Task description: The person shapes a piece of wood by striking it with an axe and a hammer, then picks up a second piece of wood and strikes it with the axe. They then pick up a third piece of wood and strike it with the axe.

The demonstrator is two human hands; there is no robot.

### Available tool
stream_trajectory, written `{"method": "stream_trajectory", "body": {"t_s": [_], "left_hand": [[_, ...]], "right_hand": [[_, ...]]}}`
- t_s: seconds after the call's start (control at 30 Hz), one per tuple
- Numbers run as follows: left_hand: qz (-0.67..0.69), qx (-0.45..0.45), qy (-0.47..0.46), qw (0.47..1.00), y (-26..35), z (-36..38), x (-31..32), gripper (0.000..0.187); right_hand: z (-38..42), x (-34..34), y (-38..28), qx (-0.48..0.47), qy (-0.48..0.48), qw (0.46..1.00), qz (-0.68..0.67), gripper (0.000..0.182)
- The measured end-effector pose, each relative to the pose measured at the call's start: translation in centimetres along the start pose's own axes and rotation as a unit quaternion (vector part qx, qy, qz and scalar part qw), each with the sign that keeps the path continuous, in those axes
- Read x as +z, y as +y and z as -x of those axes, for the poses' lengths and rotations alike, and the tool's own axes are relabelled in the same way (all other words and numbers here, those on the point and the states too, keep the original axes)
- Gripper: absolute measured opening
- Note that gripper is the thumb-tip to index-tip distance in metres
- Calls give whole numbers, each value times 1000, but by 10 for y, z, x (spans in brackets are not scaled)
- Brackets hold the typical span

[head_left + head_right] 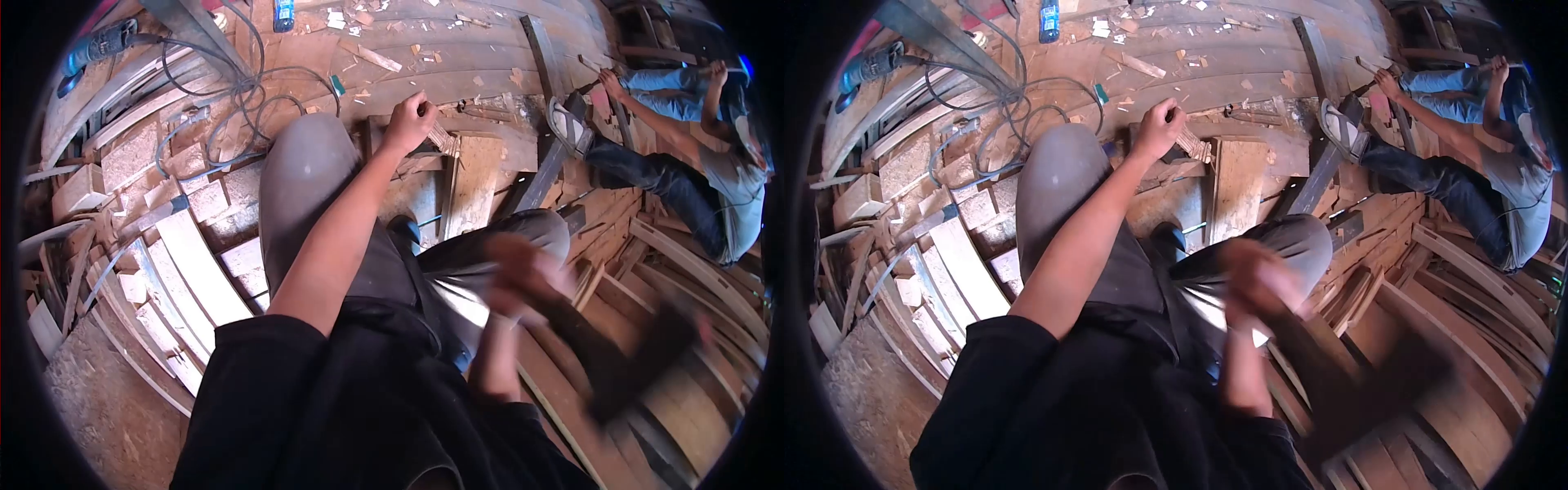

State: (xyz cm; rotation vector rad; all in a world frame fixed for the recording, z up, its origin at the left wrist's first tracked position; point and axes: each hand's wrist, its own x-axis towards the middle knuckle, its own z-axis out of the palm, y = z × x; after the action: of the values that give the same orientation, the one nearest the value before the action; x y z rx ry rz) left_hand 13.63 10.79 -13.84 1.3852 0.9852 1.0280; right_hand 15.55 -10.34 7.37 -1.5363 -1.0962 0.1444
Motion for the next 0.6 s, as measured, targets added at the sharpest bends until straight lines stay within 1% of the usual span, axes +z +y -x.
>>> {"method": "stream_trajectory", "body": {"t_s": [0.03, 0.07, 0.1, 0.13, 0.17, 0.2, 0.27, 0.3, 0.33, 0.37, 0.4, 0.43, 0.47, 0.5, 0.53, 0.57, 0.6], "left_hand": [[2, -8, -1, 1000, -2, -1, -1, 20], [6, -19, -5, 1000, -4, 1, 3, 20], [-2, 2, -19, 1000, -14, 4, 14, 20], [-10, 28, -27, 999, -8, 1, 17, 20], [105, -33, -23, 994, -4, 4, 13, 20], [80, -18, -22, 996, 0, -4, 7, 21], [27, -9, -13, 1000, -3, 2, -4, 24], [25, -17, -8, 1000, 1, 3, -5, 22], [28, 29, 27, 999, 2, 7, 0, 22], [33, 31, 7, 999, 1, 7, 3, 22], [40, 29, -17, 999, -2, 9, 6, 22], [31, 20, -22, 999, 0, 13, 5, 23], [22, 10, -28, 999, 6, 15, 3, 23], [13, 4, -34, 999, 10, 15, 1, 23], [8, -2, -32, 999, 9, 15, 1, 24], [3, -4, -28, 1000, 7, 14, 2, 24], [0, -7, -24, 1000, 5, 14, 4, 25]], "right_hand": [[44, 23, 24, 221, -8, 975, 8, 18], [67, 40, 41, 407, -25, 913, -11, 22], [54, 38, 62, 485, -180, 855, 41, 28], [39, 41, 76, 482, -174, 858, 21, 35], [36, 43, 72, 518, -162, 839, -47, 35], [31, 41, 65, 550, -149, 814, -109, 35], [23, 28, 56, 577, -145, 777, -205, 33], [16, 22, 52, 569, -151, 781, -209, 31], [7, 19, 46, 533, -162, 815, -158, 27], [-7, 14, 34, 485, -157, 853, -110, 27], [-22, 7, 16, 407, -133, 903, -33, 30], [-37, -7, 4, 341, -111, 933, 24, 36], [-54, -44, 14, 180, -171, 968, -37, 38], [-80, -40, -25, 214, -119, 930, -273, 44], [-99, -47, -44, 67, -113, 970, -204, 47], [-117, -53, -62, -90, -72, 988, -106, 50], [-136, -60, -80, -223, -5, 975, -19, 53]]}}
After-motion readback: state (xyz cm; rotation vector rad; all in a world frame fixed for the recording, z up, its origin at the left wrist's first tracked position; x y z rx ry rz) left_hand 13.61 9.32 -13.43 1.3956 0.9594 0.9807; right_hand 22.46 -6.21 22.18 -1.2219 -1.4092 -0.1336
